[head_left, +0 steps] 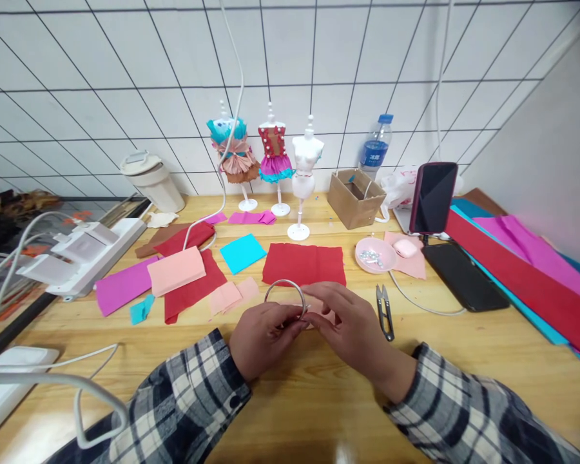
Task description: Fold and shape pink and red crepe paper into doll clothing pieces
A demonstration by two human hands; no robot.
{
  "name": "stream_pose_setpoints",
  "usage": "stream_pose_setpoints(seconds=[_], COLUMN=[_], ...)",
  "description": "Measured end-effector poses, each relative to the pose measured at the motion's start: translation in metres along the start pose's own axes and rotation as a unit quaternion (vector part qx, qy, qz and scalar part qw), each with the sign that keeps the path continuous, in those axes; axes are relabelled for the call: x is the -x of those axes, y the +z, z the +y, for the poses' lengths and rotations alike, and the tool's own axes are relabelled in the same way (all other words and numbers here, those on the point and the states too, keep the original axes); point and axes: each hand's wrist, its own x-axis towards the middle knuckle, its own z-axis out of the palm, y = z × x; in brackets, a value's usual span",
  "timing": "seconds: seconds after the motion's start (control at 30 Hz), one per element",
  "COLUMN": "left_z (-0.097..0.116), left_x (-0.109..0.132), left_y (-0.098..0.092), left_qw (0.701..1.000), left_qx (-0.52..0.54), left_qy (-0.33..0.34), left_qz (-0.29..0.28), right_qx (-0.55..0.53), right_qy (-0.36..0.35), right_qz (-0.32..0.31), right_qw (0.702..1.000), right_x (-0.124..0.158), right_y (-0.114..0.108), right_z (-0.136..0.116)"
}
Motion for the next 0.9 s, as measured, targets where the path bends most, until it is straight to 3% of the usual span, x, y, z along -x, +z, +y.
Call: stream_pose_setpoints(seconds=[0.17, 0.27, 0.4, 0.9], left_z=[-0.001, -0.002, -0.004, -0.019], left_x=[-0.001, -0.002, -0.003, -0.004], left_y=[-0.008, -0.022, -0.035, -0.037], left_qw=[1.0, 0.997, 0.996, 0.997], left_qx=[-0.011, -0.051, -0.082, -0.051], left_qy=[0.028, 0.053, 0.033, 0.053], left_qz=[-0.001, -0.019, -0.016, -0.028], right_qx=[0.011, 0.011, -0.01, -0.013], right_qy=[-0.028, 0.012, 0.067, 0.071], right_qz=[0.028, 0.052, 0.07, 0.063], right_qw=[0.999, 0.999, 0.995, 0.995], right_x=[-0.003, -0.007, -0.012, -0.013], right_y=[-0.006, -0.017, -0.029, -0.032], right_z=[-0.001, 0.003, 0.008, 0.012])
